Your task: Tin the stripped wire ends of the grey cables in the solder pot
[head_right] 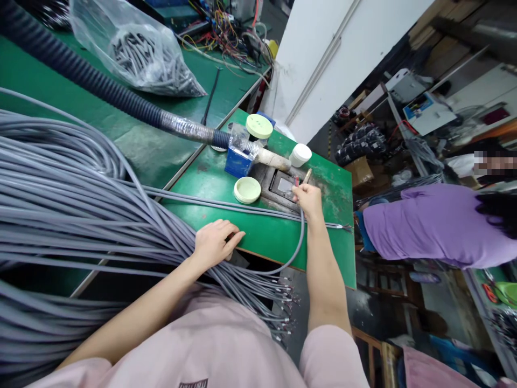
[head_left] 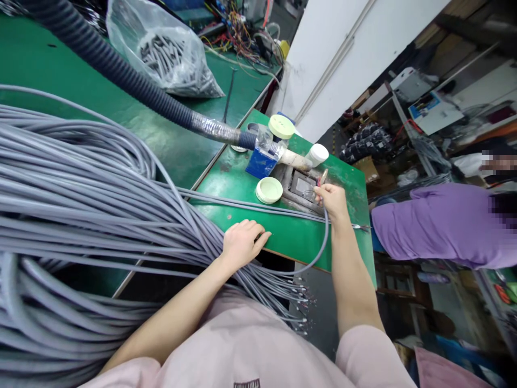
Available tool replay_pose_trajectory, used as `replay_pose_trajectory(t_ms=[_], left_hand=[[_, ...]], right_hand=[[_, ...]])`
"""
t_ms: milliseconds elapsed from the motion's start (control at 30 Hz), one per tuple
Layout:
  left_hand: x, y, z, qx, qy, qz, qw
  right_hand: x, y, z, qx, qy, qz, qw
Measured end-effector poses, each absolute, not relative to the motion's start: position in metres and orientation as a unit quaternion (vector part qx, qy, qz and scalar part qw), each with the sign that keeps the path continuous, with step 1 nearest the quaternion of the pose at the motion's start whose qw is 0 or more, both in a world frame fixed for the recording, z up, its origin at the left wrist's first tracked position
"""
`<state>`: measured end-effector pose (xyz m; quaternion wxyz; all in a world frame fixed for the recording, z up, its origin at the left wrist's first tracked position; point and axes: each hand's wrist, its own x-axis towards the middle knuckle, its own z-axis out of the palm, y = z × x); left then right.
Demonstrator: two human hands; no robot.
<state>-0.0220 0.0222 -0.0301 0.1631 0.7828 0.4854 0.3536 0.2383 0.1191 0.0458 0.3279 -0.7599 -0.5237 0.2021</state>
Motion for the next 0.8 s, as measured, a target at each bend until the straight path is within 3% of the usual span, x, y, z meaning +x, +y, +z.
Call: replay_pose_trajectory(t_ms=[67, 200, 367, 467, 800], left_hand=[[-0.022, 0.022, -0.029, 0.763, 0.472, 0.385, 0.218], [-0.014, 0.019, -0.026, 0.637, 0.393, 0.510, 0.423], [0.011, 0.012, -0.028, 0.444, 0.340, 0.584, 0.588], [0.022, 0.006, -0.030, 0.389, 0.360, 0.600, 0.599], [0.024, 0.004, -0.026, 0.468, 0.404, 0.640, 0.456]], right_hand=[[0.221, 0.097, 0.049, -0.712, -0.504, 0.297, 0.389], [0.177, 0.049, 0.041, -0.559, -0.406, 0.489, 0.533], [0.131, 0.014, 0.018, -0.443, -0.311, 0.609, 0.579], [0.120, 0.002, 0.013, -0.422, -0.291, 0.628, 0.585], [0.120, -0.012, 0.009, -0.420, -0.273, 0.651, 0.570]])
